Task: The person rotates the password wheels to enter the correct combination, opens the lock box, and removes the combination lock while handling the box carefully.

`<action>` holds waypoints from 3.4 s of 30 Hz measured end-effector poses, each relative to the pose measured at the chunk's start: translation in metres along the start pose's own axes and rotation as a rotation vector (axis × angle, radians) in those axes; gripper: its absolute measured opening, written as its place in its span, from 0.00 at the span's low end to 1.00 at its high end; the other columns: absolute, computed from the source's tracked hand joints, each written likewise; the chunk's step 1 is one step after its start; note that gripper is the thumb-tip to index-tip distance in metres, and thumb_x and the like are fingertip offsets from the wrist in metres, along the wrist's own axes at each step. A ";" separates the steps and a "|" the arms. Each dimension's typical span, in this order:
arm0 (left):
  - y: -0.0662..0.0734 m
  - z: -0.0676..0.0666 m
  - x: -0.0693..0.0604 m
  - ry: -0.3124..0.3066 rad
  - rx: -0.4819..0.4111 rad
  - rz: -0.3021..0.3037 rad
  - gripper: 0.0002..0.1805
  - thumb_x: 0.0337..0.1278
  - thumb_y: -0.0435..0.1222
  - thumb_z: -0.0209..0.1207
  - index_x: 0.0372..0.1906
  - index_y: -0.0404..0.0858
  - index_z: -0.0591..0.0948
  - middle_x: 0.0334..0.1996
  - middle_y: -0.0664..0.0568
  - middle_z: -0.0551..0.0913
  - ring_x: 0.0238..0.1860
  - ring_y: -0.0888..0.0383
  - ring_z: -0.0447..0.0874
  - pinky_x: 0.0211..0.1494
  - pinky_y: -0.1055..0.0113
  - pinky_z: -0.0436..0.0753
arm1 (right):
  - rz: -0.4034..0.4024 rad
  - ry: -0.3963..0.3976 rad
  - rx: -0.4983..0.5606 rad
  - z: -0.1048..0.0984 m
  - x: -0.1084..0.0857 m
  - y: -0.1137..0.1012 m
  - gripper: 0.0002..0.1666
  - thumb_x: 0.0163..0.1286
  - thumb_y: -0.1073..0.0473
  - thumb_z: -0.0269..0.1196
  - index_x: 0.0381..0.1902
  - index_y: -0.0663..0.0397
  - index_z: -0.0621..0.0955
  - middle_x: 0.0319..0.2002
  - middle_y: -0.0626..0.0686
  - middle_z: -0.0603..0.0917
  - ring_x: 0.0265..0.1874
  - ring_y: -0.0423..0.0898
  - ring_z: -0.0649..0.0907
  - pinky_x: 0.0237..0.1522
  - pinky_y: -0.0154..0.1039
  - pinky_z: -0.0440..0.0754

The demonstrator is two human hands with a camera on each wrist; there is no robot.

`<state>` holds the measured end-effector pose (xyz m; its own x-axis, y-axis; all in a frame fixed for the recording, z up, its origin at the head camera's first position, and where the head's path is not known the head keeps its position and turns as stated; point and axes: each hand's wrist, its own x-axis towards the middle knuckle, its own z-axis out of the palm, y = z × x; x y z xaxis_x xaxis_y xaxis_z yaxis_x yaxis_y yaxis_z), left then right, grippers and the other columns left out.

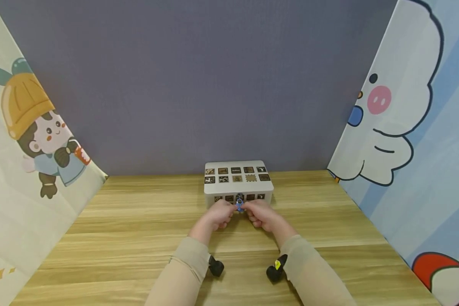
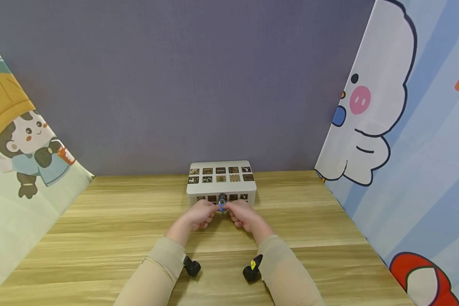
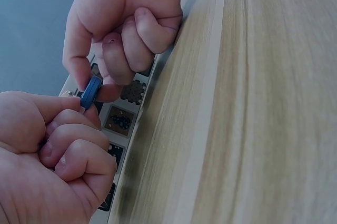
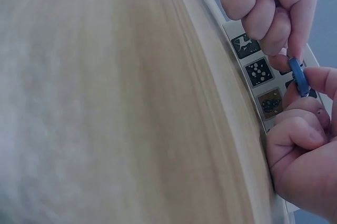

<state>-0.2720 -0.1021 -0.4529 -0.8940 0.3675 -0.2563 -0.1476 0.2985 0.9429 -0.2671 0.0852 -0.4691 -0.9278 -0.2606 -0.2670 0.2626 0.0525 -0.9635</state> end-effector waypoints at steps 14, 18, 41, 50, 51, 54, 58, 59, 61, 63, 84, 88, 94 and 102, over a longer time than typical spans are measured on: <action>0.000 0.001 0.001 -0.001 -0.007 0.001 0.23 0.77 0.39 0.51 0.19 0.43 0.68 0.13 0.57 0.60 0.11 0.63 0.52 0.15 0.70 0.57 | 0.006 -0.003 0.010 0.001 0.001 0.000 0.18 0.66 0.55 0.63 0.20 0.50 0.69 0.13 0.43 0.59 0.11 0.38 0.57 0.12 0.31 0.54; 0.000 0.002 0.000 -0.002 -0.010 0.007 0.23 0.77 0.39 0.51 0.19 0.43 0.67 0.13 0.57 0.60 0.11 0.63 0.52 0.15 0.69 0.57 | 0.007 -0.012 0.010 0.001 0.000 -0.001 0.19 0.67 0.55 0.63 0.19 0.50 0.69 0.13 0.43 0.59 0.11 0.38 0.57 0.12 0.31 0.54; 0.000 0.002 0.001 0.014 0.010 0.007 0.18 0.77 0.40 0.52 0.39 0.27 0.79 0.14 0.58 0.61 0.13 0.63 0.54 0.16 0.71 0.59 | 0.012 -0.034 0.000 -0.003 0.006 0.004 0.24 0.68 0.53 0.62 0.15 0.48 0.66 0.13 0.43 0.60 0.11 0.38 0.56 0.12 0.31 0.54; -0.002 0.000 0.002 0.009 0.002 0.014 0.18 0.77 0.39 0.51 0.42 0.25 0.80 0.14 0.58 0.60 0.13 0.63 0.54 0.17 0.71 0.58 | 0.011 -0.027 0.008 -0.004 0.009 0.005 0.23 0.68 0.52 0.62 0.16 0.49 0.67 0.13 0.43 0.60 0.11 0.37 0.56 0.12 0.31 0.54; -0.001 0.000 0.002 0.008 0.000 0.013 0.18 0.77 0.39 0.51 0.43 0.26 0.80 0.14 0.58 0.60 0.13 0.63 0.54 0.17 0.71 0.58 | 0.012 -0.027 0.012 -0.004 0.009 0.005 0.23 0.69 0.52 0.62 0.17 0.49 0.67 0.13 0.43 0.60 0.11 0.37 0.56 0.12 0.30 0.54; -0.001 -0.001 0.002 0.005 -0.003 0.011 0.18 0.78 0.39 0.51 0.43 0.25 0.80 0.14 0.58 0.60 0.13 0.63 0.53 0.17 0.71 0.58 | 0.018 -0.022 0.019 -0.004 0.009 0.006 0.26 0.72 0.48 0.62 0.17 0.49 0.67 0.13 0.43 0.59 0.11 0.37 0.55 0.12 0.31 0.53; -0.002 -0.001 0.003 0.003 -0.007 0.012 0.18 0.78 0.39 0.50 0.44 0.25 0.81 0.14 0.58 0.60 0.13 0.64 0.53 0.17 0.71 0.58 | 0.022 -0.026 0.035 -0.005 0.009 0.005 0.28 0.74 0.41 0.61 0.18 0.49 0.69 0.13 0.43 0.59 0.11 0.37 0.55 0.12 0.31 0.53; -0.002 -0.001 0.003 0.004 -0.007 0.013 0.18 0.78 0.39 0.50 0.44 0.25 0.81 0.14 0.58 0.60 0.13 0.64 0.53 0.17 0.71 0.59 | 0.021 -0.029 0.036 -0.006 0.009 0.005 0.27 0.74 0.41 0.60 0.20 0.50 0.70 0.13 0.43 0.60 0.11 0.37 0.55 0.12 0.30 0.53; -0.003 -0.001 0.003 0.005 -0.005 0.016 0.18 0.77 0.39 0.50 0.45 0.25 0.81 0.15 0.58 0.60 0.13 0.64 0.53 0.17 0.71 0.59 | 0.025 -0.030 0.044 -0.007 0.009 0.005 0.26 0.75 0.41 0.59 0.23 0.52 0.72 0.14 0.42 0.60 0.11 0.37 0.56 0.11 0.30 0.53; -0.004 -0.001 0.004 0.006 -0.004 0.020 0.18 0.77 0.39 0.51 0.46 0.25 0.81 0.15 0.59 0.61 0.13 0.64 0.54 0.17 0.71 0.59 | 0.031 -0.024 0.048 -0.009 0.010 0.005 0.25 0.75 0.41 0.60 0.27 0.54 0.76 0.14 0.42 0.61 0.11 0.36 0.56 0.11 0.30 0.53; -0.003 -0.003 0.001 -0.011 -0.014 0.015 0.19 0.77 0.38 0.50 0.50 0.23 0.79 0.16 0.58 0.62 0.13 0.64 0.54 0.16 0.72 0.58 | 0.025 -0.008 0.033 -0.016 0.003 0.004 0.22 0.72 0.44 0.63 0.42 0.60 0.83 0.14 0.42 0.61 0.12 0.37 0.57 0.13 0.31 0.54; -0.005 -0.004 -0.004 -0.017 -0.013 0.019 0.19 0.77 0.38 0.50 0.50 0.24 0.80 0.15 0.59 0.61 0.13 0.64 0.53 0.16 0.72 0.58 | 0.021 0.002 0.014 -0.010 -0.002 0.004 0.20 0.72 0.47 0.63 0.44 0.60 0.84 0.14 0.43 0.61 0.12 0.38 0.57 0.13 0.31 0.54; -0.006 -0.005 -0.012 -0.030 -0.006 0.021 0.18 0.77 0.38 0.50 0.48 0.24 0.80 0.15 0.59 0.60 0.13 0.64 0.53 0.17 0.71 0.58 | 0.003 0.008 0.013 0.000 -0.009 0.005 0.15 0.69 0.51 0.64 0.38 0.59 0.82 0.14 0.43 0.61 0.12 0.37 0.57 0.13 0.31 0.54; -0.009 -0.005 -0.019 -0.040 -0.016 0.019 0.18 0.76 0.38 0.51 0.45 0.23 0.80 0.14 0.59 0.59 0.12 0.64 0.52 0.15 0.72 0.57 | -0.013 -0.004 0.009 0.013 -0.016 0.009 0.14 0.68 0.54 0.64 0.28 0.57 0.75 0.14 0.43 0.61 0.11 0.37 0.58 0.12 0.30 0.55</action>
<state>-0.2556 -0.1166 -0.4549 -0.8794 0.4078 -0.2457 -0.1374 0.2768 0.9511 -0.2464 0.0773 -0.4736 -0.9301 -0.2652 -0.2543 0.2527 0.0406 -0.9667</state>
